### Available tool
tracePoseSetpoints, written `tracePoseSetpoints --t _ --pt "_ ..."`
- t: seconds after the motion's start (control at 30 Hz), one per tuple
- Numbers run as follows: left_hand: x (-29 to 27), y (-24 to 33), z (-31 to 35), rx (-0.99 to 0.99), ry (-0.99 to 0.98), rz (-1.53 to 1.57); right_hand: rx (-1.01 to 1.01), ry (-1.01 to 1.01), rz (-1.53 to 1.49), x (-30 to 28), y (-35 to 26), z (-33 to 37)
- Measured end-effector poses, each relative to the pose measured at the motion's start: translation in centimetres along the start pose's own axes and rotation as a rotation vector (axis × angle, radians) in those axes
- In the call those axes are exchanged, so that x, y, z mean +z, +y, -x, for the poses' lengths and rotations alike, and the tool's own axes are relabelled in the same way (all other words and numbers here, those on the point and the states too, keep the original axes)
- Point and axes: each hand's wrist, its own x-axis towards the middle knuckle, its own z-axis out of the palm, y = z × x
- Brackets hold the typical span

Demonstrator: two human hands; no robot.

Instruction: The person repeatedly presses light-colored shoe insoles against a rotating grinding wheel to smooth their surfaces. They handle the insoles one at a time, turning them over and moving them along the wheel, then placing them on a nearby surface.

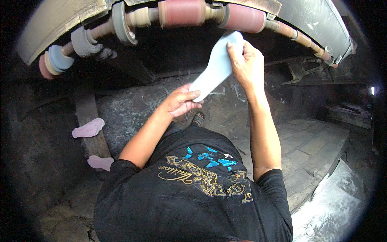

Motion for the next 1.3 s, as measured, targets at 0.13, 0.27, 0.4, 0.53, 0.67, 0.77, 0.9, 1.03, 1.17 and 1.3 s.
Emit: tracePoseSetpoints --t 0.13,0.27,0.4,0.53,0.67,0.77,0.9,1.03,1.17,1.3 --pt "-1.7 2.7 -1.5 0.141 0.041 -0.001 -0.01 0.036 -0.102 -0.4 -0.8 0.9" --pt "-3.4 6.1 -5.4 0.251 -0.03 0.096 -0.033 0.047 -0.111 -0.5 -1.0 0.7" --pt "-3.7 9.4 -9.9 0.266 -0.119 0.215 -0.003 0.052 -0.139 -1.1 -1.2 1.2" --pt "-1.4 10.3 -12.0 0.355 -0.274 0.263 -0.052 0.072 -0.115 -2.7 -2.0 2.5" --pt "1.6 10.6 -13.2 0.379 -0.256 0.297 -0.049 0.102 -0.145 -4.6 -3.1 3.6" --pt "3.3 10.7 -13.6 0.32 -0.319 0.3 -0.087 0.142 -0.116 -6.1 -3.9 4.3" --pt "6.1 9.6 -13.4 0.245 -0.338 0.179 -0.165 0.171 0.085 -9.0 -4.5 6.7" --pt "8.7 8.2 -11.6 0.246 -0.424 0.115 -0.051 0.069 0.106 -11.1 -3.6 12.3" --pt "10.6 7.7 -9.3 0.251 -0.396 -0.011 0.344 -0.276 0.086 -7.4 -0.5 15.3" --pt "11.2 6.1 -7.6 0.303 -0.157 -0.241 0.192 -0.194 -0.027 -3.9 1.4 10.0"
